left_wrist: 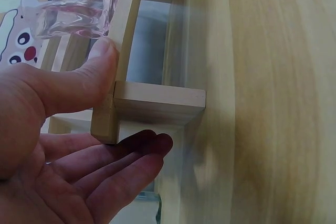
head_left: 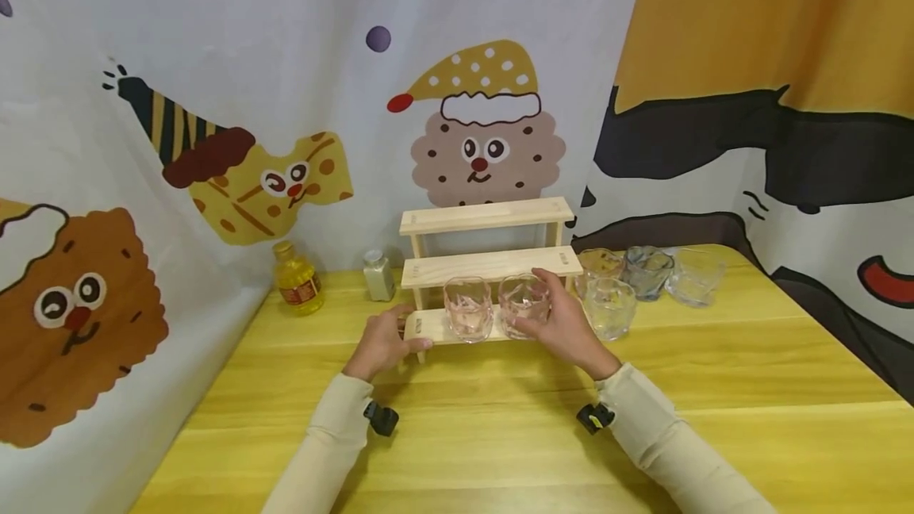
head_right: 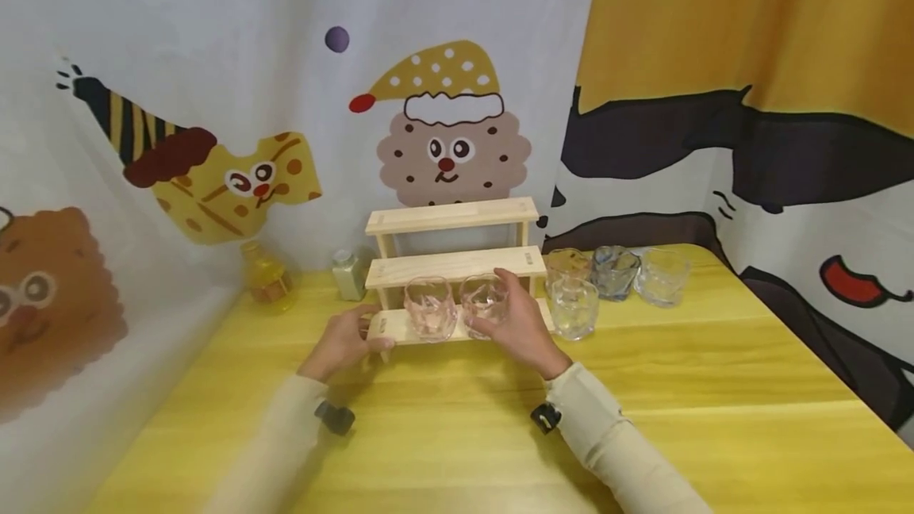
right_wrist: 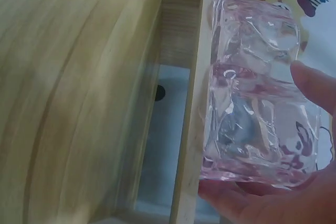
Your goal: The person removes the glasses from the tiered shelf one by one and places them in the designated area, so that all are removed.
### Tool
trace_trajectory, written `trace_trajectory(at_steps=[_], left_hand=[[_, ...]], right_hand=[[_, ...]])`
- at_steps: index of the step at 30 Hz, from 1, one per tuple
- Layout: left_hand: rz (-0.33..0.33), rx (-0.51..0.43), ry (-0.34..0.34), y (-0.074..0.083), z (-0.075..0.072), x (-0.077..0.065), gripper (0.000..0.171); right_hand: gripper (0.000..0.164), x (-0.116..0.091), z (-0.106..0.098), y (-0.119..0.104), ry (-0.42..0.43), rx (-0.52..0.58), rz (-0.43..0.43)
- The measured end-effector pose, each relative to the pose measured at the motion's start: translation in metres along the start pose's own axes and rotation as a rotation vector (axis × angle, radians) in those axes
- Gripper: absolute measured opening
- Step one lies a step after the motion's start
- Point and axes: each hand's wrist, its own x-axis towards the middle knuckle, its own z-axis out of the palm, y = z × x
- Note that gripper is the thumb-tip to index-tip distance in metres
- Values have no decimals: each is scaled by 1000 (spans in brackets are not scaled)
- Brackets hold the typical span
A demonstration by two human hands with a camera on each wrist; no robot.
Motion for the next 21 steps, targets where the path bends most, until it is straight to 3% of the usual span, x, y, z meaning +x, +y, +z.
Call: trace_trajectory(at_steps=[7,21], left_hand=[[10,-1,1,1,-1,-1,70],[7,17,6,3,-1,-4,68]], right_hand=[[95,4,6,1,25,66,8],[89,1,8,3,101,41,13]])
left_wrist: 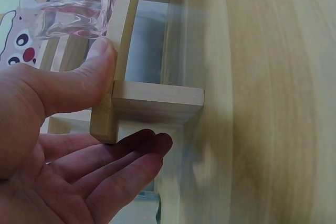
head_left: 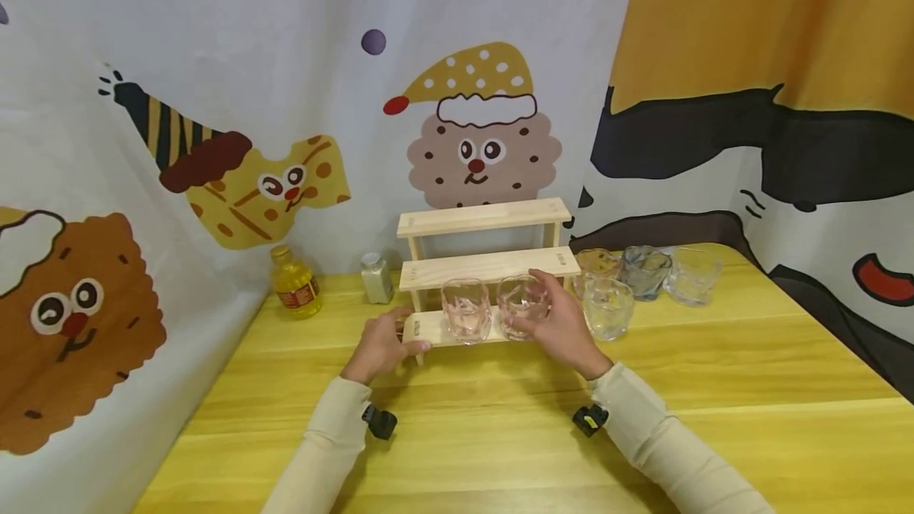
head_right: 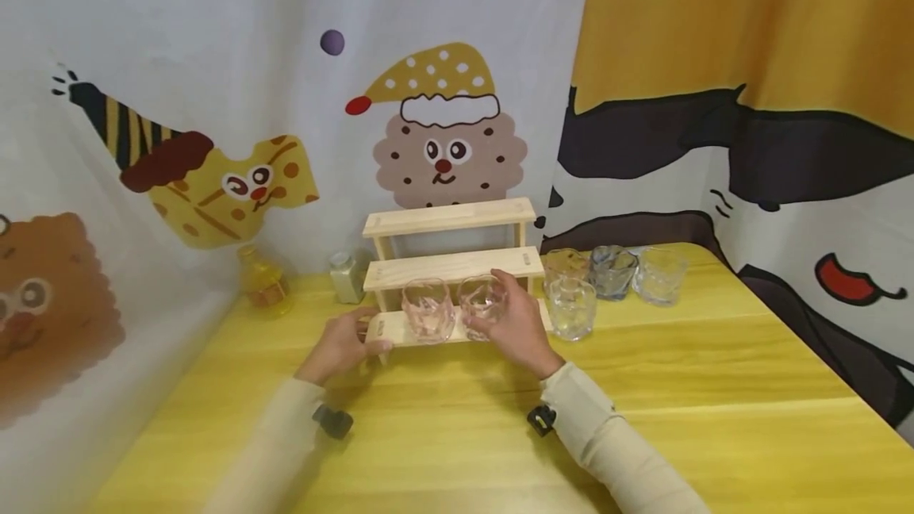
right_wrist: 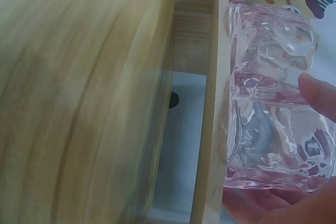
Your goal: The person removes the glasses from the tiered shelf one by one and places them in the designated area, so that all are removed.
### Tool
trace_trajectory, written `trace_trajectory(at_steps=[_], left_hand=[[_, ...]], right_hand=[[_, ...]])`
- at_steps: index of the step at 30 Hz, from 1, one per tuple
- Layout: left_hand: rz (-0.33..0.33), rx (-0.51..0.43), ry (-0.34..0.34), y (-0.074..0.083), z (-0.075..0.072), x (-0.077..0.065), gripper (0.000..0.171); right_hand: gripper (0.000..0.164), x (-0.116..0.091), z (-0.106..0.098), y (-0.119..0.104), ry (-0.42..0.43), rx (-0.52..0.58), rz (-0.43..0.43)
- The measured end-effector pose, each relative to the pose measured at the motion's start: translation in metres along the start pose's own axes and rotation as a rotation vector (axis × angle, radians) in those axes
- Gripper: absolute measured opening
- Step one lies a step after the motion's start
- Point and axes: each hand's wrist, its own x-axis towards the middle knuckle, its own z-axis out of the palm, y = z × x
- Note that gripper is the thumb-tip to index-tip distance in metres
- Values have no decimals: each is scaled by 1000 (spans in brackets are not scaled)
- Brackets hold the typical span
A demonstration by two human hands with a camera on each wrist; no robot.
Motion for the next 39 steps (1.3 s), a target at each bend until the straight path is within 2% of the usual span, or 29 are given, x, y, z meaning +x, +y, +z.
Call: trace_trajectory(at_steps=[11,18,25,39], left_hand=[[0,10,2,1,1,1,68],[-2,9,-2,-1,1,2,69],[-4,1,-12,-1,-1,2,70],[2,3,-12,0,0,3,69]], right_hand=[[86,-2,-16,-5,15,-24,-24],[84,-10,-32,-5,9,-39,-50],[84,-21,-55,-5,-5,-79,-62],[81,-43,-99,10,72,-191,-127]])
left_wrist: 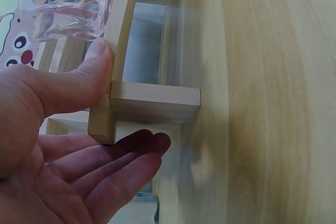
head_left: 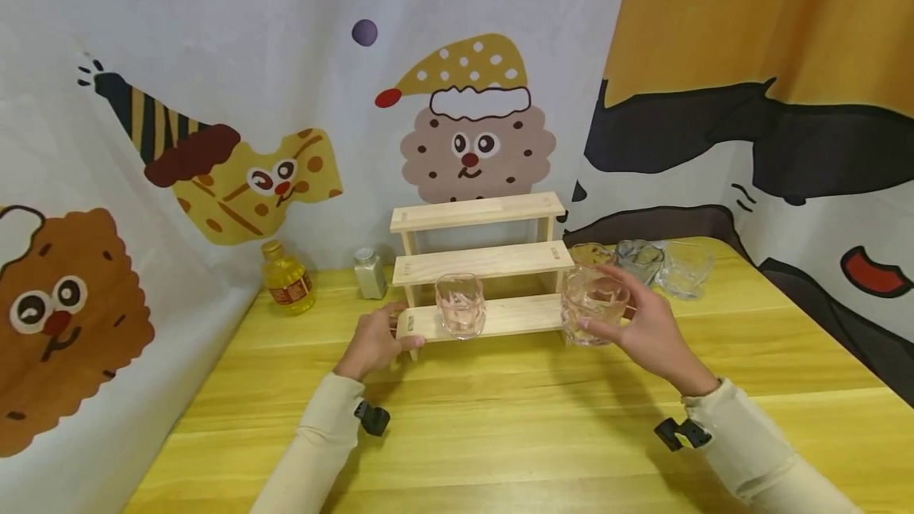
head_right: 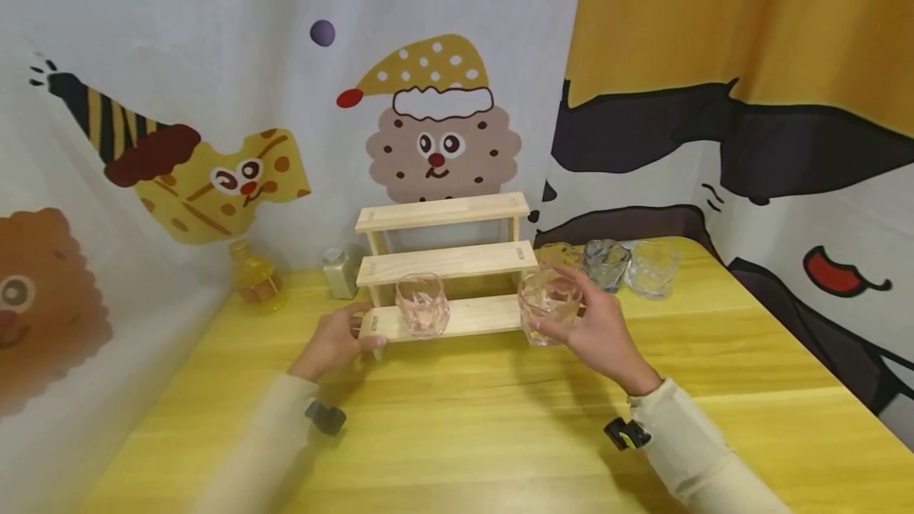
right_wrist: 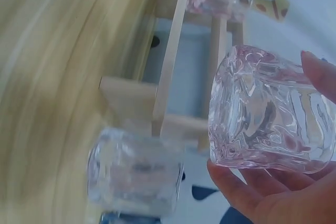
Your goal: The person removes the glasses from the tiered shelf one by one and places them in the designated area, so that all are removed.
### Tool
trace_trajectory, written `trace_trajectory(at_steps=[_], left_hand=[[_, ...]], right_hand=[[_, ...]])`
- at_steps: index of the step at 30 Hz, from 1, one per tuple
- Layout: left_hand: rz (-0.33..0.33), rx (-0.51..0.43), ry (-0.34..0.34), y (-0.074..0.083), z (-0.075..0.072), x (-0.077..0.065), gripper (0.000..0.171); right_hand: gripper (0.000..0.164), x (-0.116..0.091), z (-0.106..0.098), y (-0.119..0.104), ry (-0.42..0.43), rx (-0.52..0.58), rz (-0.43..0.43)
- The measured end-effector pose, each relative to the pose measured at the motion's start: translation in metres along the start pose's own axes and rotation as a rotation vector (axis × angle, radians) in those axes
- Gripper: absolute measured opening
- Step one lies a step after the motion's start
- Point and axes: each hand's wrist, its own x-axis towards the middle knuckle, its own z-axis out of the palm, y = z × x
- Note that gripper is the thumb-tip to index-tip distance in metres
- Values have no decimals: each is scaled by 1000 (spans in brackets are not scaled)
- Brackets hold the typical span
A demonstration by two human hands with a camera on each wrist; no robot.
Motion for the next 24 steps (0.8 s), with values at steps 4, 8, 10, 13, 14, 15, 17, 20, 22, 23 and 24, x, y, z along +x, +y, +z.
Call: trace_trajectory(at_steps=[4,8,10,13,14,15,17,20,22,23,24], left_hand=[[0,4,-1,0,0,1,69],[0,2,0,-1,-1,1,70],[1,-1,2,-1,-2,1,70],[-1,-5,2,-1,-3,0,70],[-4,-5,2,-2,-3,-1,70],[-6,-6,1,-2,-3,-2,70],[-10,-7,-3,-2,-3,-2,70],[-5,-8,-4,-1,-2,-3,70],[0,-10,-1,0,-2,-3,69],[3,-11,1,0,-1,-3,69],[5,-11,4,0,-1,-2,68]], right_hand=[[80,-3,-14,7,34,-32,8],[81,-5,-28,16,56,-59,47],[81,-6,-34,21,63,-68,64],[80,-6,-40,28,72,-80,84],[80,-6,-42,31,74,-81,89],[80,-6,-43,34,75,-85,98],[81,-7,-46,39,80,-94,113],[84,-6,-49,48,84,-98,136],[85,-5,-51,52,89,-102,150],[86,-5,-52,54,90,-103,156],[86,-4,-52,56,92,-105,163]])
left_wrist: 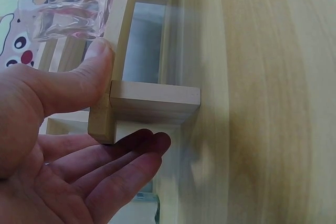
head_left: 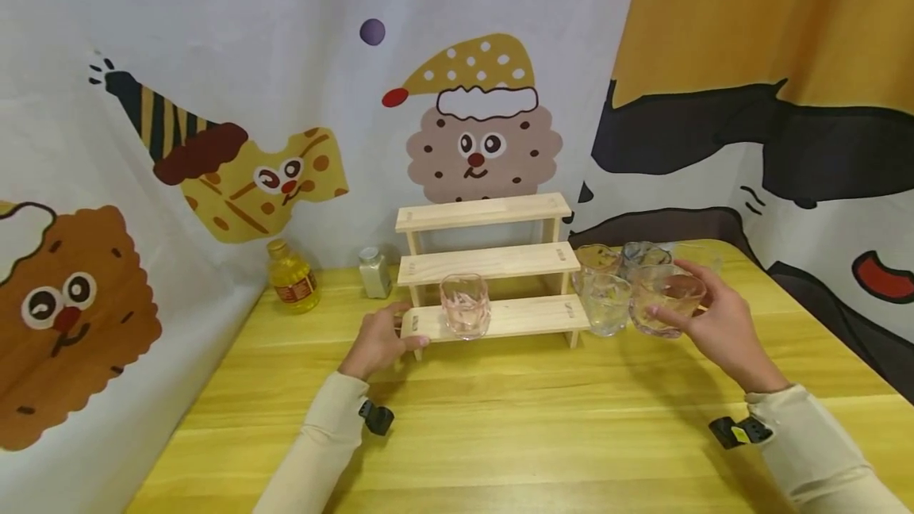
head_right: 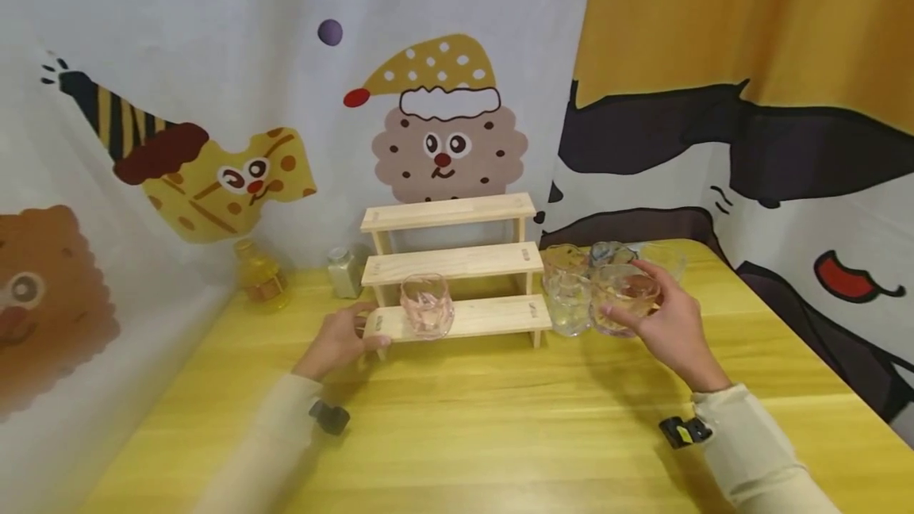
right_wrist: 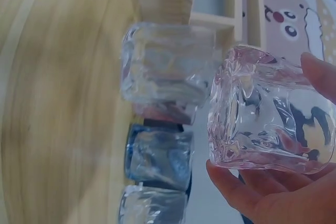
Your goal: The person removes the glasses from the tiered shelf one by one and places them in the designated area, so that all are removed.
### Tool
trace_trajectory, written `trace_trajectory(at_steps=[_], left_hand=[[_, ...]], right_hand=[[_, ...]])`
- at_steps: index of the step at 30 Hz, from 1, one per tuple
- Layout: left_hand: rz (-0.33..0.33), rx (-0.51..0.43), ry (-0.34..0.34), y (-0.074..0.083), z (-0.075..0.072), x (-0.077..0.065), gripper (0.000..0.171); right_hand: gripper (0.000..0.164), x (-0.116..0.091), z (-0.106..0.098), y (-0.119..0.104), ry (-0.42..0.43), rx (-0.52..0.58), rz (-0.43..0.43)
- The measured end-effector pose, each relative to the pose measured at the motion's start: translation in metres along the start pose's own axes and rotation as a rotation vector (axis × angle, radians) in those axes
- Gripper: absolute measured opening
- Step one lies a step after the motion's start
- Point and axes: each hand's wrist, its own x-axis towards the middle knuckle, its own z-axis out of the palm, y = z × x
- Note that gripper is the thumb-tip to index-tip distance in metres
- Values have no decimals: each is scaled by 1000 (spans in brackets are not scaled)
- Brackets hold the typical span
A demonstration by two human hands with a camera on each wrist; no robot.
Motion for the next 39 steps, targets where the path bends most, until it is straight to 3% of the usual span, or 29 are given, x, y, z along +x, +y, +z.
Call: trace_trajectory(at_steps=[12,22,39], left_hand=[[-10,-7,0,0,0,2,69],[-8,3,5,-1,1,2,68],[4,6,3,-3,2,3,68]], right_hand=[[92,10,2,22,-67,17,130],[93,20,16,44,-103,6,143],[93,24,27,49,-149,37,150]])
